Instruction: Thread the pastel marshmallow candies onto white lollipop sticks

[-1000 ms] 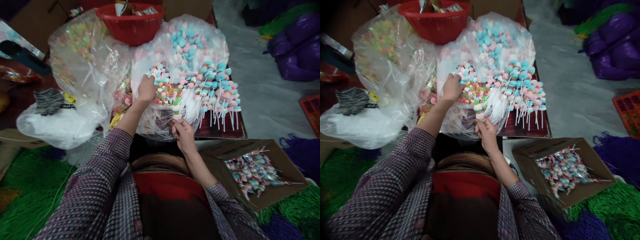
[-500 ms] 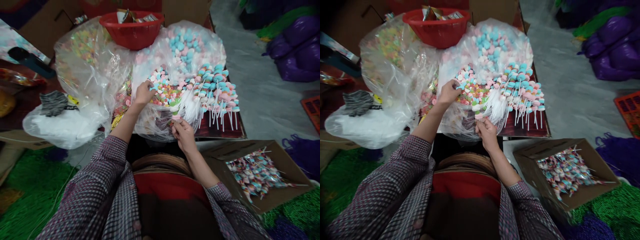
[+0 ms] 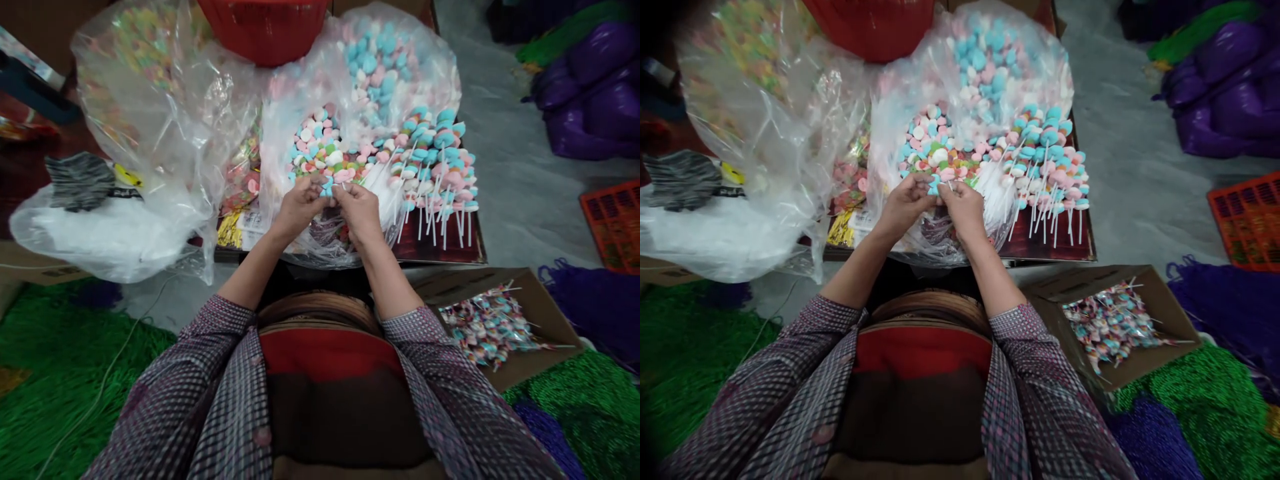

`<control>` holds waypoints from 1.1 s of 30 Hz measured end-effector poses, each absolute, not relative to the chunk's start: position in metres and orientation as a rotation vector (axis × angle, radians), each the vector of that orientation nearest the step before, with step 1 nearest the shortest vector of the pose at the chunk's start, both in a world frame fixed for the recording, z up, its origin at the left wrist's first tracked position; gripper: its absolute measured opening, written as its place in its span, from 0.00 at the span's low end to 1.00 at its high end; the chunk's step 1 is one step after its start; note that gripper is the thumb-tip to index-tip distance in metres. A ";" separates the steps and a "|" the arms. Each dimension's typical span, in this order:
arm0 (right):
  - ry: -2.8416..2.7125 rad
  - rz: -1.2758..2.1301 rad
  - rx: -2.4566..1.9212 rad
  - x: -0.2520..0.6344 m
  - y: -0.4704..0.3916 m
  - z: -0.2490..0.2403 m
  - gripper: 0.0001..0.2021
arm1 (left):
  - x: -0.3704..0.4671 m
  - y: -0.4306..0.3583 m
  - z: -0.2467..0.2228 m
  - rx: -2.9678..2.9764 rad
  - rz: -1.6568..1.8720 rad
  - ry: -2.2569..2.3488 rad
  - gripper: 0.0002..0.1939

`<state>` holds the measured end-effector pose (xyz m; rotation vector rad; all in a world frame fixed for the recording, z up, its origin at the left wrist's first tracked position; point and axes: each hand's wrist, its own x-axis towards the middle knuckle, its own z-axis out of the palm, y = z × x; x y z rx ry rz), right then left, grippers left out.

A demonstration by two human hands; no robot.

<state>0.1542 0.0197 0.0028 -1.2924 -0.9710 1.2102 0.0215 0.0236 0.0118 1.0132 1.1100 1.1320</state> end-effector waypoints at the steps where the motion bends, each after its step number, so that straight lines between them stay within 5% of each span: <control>1: -0.927 1.260 -1.280 0.155 0.019 0.003 0.14 | 0.020 0.023 0.012 0.985 1.139 1.070 0.17; 8: -0.938 1.329 -1.190 0.169 0.003 0.008 0.23 | 0.015 0.017 0.009 0.814 1.166 1.008 0.12; 16: -0.995 1.275 -1.213 0.158 -0.002 -0.001 0.18 | 0.031 0.007 0.004 0.773 1.202 1.046 0.03; 28: -1.282 0.928 -1.285 0.168 -0.012 -0.003 0.13 | 0.036 0.001 0.006 0.722 1.122 1.050 0.07; 33: -1.312 0.914 -1.274 0.165 -0.011 -0.015 0.20 | 0.034 0.004 -0.003 0.779 1.176 1.044 0.05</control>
